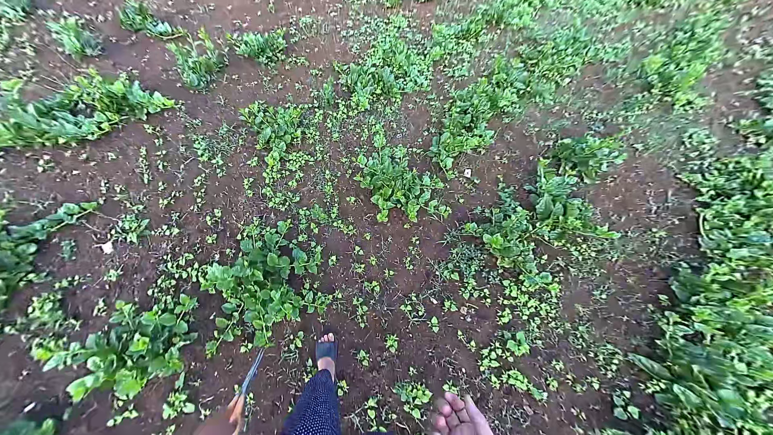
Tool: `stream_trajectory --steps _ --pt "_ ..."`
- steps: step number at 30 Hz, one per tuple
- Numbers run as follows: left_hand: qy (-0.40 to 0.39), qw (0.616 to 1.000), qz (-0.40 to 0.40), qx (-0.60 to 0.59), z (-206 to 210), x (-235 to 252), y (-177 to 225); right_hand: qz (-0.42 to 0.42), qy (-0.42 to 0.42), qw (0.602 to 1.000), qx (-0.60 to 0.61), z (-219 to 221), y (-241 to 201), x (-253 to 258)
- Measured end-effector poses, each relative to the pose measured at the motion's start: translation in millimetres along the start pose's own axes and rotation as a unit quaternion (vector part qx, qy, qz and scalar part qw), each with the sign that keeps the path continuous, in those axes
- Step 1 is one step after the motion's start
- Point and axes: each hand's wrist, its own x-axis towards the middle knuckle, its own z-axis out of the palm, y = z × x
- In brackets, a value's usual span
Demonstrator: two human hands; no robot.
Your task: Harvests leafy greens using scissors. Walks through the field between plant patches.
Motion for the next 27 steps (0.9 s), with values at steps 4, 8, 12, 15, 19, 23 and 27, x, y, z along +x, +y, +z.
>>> stream_trajectory --steps 4,8,12,15,19,23,27 --pt "0.017 0.997 0.072 -0.034 -71.4 33.2 105.5 -0.016 -0.015 1.000 -0.005 42.7 -28.0 31.6" --pt "0.032 0.993 0.099 0.058 -113.0 39.0 196.1 -0.029 0.006 1.000 -0.008 64.6 -60.0 67.3" --pt "0.005 0.989 0.109 0.102 -128.0 58.4 260.8 -0.030 0.039 0.999 0.010 83.9 -97.2 112.0" --pt "-0.025 0.989 0.086 0.113 -137.0 75.2 309.3 -0.017 0.051 0.998 0.017 93.7 -132.2 158.0" --pt "-0.066 0.994 0.039 0.081 -146.2 100.0 374.9 0.009 0.081 0.996 -0.021 101.5 -196.0 246.2" --pt "-0.058 0.998 -0.023 0.034 -149.4 119.2 435.0 0.046 0.147 0.987 -0.033 110.3 -274.0 336.8" --pt "0.000 0.998 -0.062 0.024 -163.6 128.0 501.6 0.059 0.178 0.980 -0.066 119.3 -334.6 395.3"
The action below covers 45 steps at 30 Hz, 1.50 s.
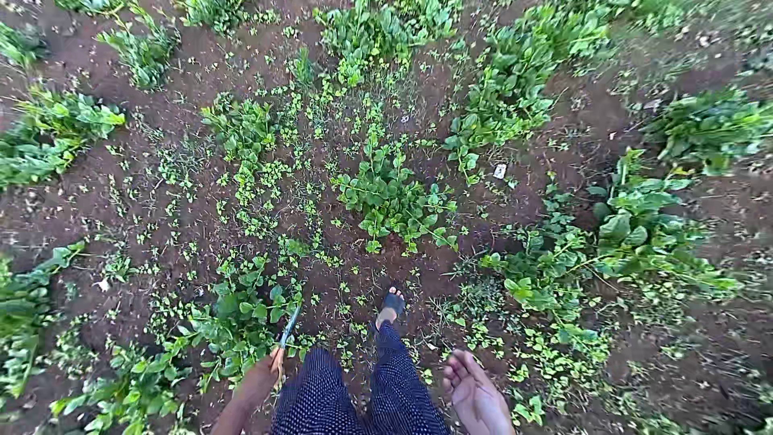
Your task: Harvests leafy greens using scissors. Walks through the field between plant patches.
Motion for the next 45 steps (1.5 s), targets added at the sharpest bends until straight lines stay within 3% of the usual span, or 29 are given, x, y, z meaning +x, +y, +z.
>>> stream_trajectory --steps 5,13,19,22,26,33,38,42,45 --pt "0.059 0.996 -0.027 -0.068 -29.0 -15.6 70.6 0.019 -0.005 0.998 -0.054 27.4 -39.6 37.3" --pt "-0.013 0.999 -0.002 -0.033 -82.4 22.8 92.6 0.064 -0.004 0.996 -0.055 95.5 -53.5 49.3" --pt "0.028 0.998 0.045 0.025 -188.8 83.3 148.8 0.019 0.037 0.999 -0.010 147.5 -59.8 56.4" --pt "0.059 0.996 0.062 -0.005 -241.4 125.0 199.5 0.029 0.031 0.999 -0.021 175.1 -54.5 69.4" --pt "0.106 0.989 0.080 -0.066 -281.0 203.4 275.1 0.066 -0.017 0.992 -0.108 199.7 -41.1 119.4" --pt "0.184 0.963 0.097 -0.174 -268.7 376.2 382.1 0.103 -0.050 0.979 -0.171 206.3 -17.6 265.2" --pt "0.217 0.946 0.058 -0.234 -246.7 476.1 410.5 0.105 -0.055 0.976 -0.184 219.0 -24.8 350.4" --pt "0.191 0.940 0.042 -0.279 -229.3 517.3 403.4 0.132 -0.103 0.961 -0.219 231.3 -12.0 402.8" --pt "0.191 0.908 0.082 -0.365 -204.3 495.6 389.0 0.162 -0.131 0.946 -0.248 255.5 -2.4 425.9"
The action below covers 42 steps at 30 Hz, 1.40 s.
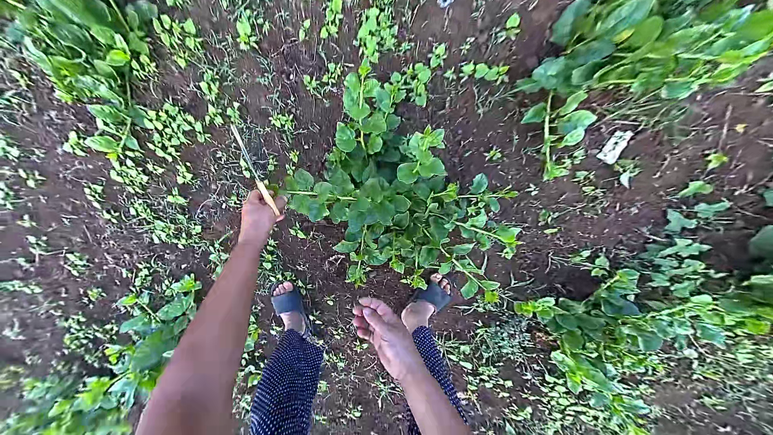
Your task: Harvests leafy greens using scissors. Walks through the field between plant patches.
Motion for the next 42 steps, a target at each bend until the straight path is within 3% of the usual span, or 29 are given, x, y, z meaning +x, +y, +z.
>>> stream_trajectory --steps 6,10,13,16,19,21,23,25,30,36,42 --pt "-0.009 0.997 0.039 0.065 1.3 -111.4 1.2 0.027 -0.003 0.999 -0.038 53.1 -32.5 49.2" --pt "-0.008 0.998 0.056 0.013 20.5 -161.4 -11.1 0.060 -0.030 0.996 0.066 78.1 -45.3 72.5" --pt "0.017 0.994 0.112 -0.009 41.2 -185.6 -27.7 0.022 -0.135 0.968 0.212 72.2 -36.9 79.1" --pt "0.038 0.986 0.164 0.002 59.6 -200.9 -38.0 -0.037 -0.263 0.906 0.331 54.2 -21.1 82.8" --pt "0.013 0.986 0.167 0.009 67.8 -218.0 -40.8 -0.052 -0.219 0.906 0.359 39.7 -17.1 63.5" --pt "-0.064 0.992 0.108 0.000 58.5 -226.8 -36.4 -0.045 -0.175 0.914 0.362 23.0 -14.8 43.7" --pt "-0.179 0.984 -0.005 0.014 39.5 -218.7 -23.7 -0.047 -0.134 0.924 0.355 -1.6 -12.7 27.2" --pt "-0.295 0.948 -0.091 0.073 28.9 -190.3 -15.7 -0.058 -0.105 0.926 0.359 -29.8 -9.7 16.2" --pt "-0.445 0.866 -0.120 0.197 63.2 -109.2 17.2 -0.101 -0.098 0.920 0.367 -83.4 -8.8 8.1" --pt "-0.459 0.814 -0.199 0.296 130.0 -36.6 54.7 -0.064 -0.108 0.925 0.358 -107.6 -1.7 12.9" --pt "-0.415 0.801 -0.245 0.354 160.3 -22.5 87.1 -0.044 -0.113 0.914 0.387 -114.1 17.5 16.5"
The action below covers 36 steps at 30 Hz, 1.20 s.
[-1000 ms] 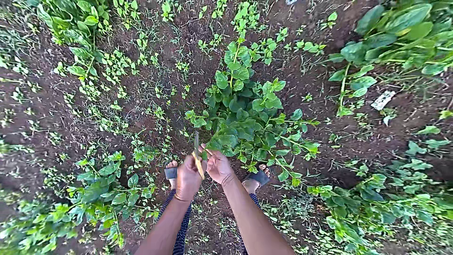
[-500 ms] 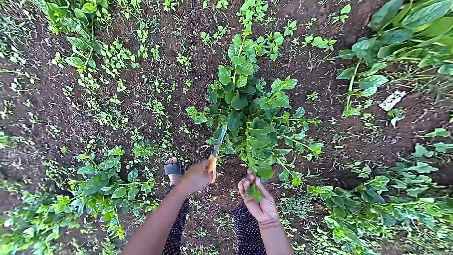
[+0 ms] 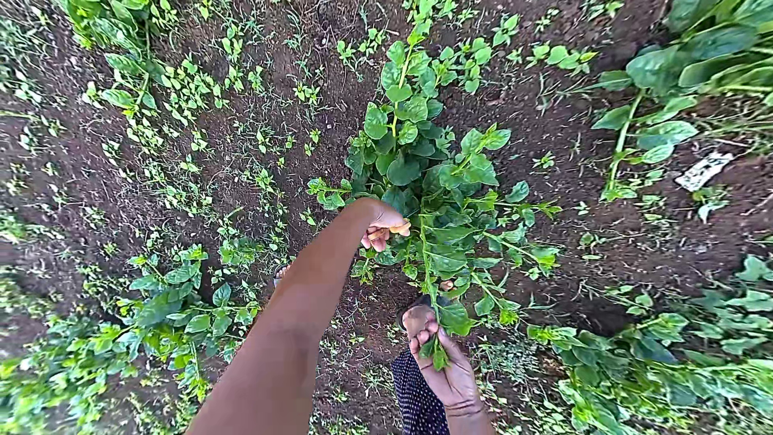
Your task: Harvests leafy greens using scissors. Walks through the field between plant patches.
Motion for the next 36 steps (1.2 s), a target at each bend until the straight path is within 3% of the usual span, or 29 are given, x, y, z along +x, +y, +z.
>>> stream_trajectory --steps 6,11,15,19,23,28,31,34,36 --pt "-0.025 0.999 -0.020 -0.038 0.0 -5.7 8.7 -0.015 -0.042 0.997 0.068 -7.2 -13.5 -3.2" --pt "0.014 0.999 -0.044 0.027 -7.2 -16.2 18.7 -0.017 -0.092 0.993 0.076 -14.7 -28.5 -0.9" --pt "0.038 0.997 -0.054 0.045 -8.1 -16.3 32.4 0.004 -0.068 0.997 0.042 -16.8 -29.0 -2.5" --pt "-0.033 0.995 -0.064 0.071 -8.8 26.8 38.3 0.013 -0.011 1.000 -0.014 -11.6 -19.6 -6.9" --pt "0.018 0.996 -0.037 0.074 10.7 -9.3 39.6 -0.009 0.043 0.998 -0.051 4.7 -10.2 -8.2" --pt "0.022 0.991 0.000 0.135 11.8 -12.0 34.3 -0.003 0.041 0.995 -0.094 13.1 0.0 -16.1" --pt "0.016 0.988 0.029 0.150 15.8 -16.7 2.9 0.028 0.045 0.993 -0.102 12.3 12.6 -46.2" --pt "-0.015 0.988 0.018 0.152 25.7 -22.7 -68.0 0.080 0.032 0.992 -0.095 2.3 33.5 -91.2" --pt "-0.043 0.990 0.002 0.137 39.8 -12.5 -122.0 0.112 0.011 0.993 -0.030 -16.6 52.8 -112.4"
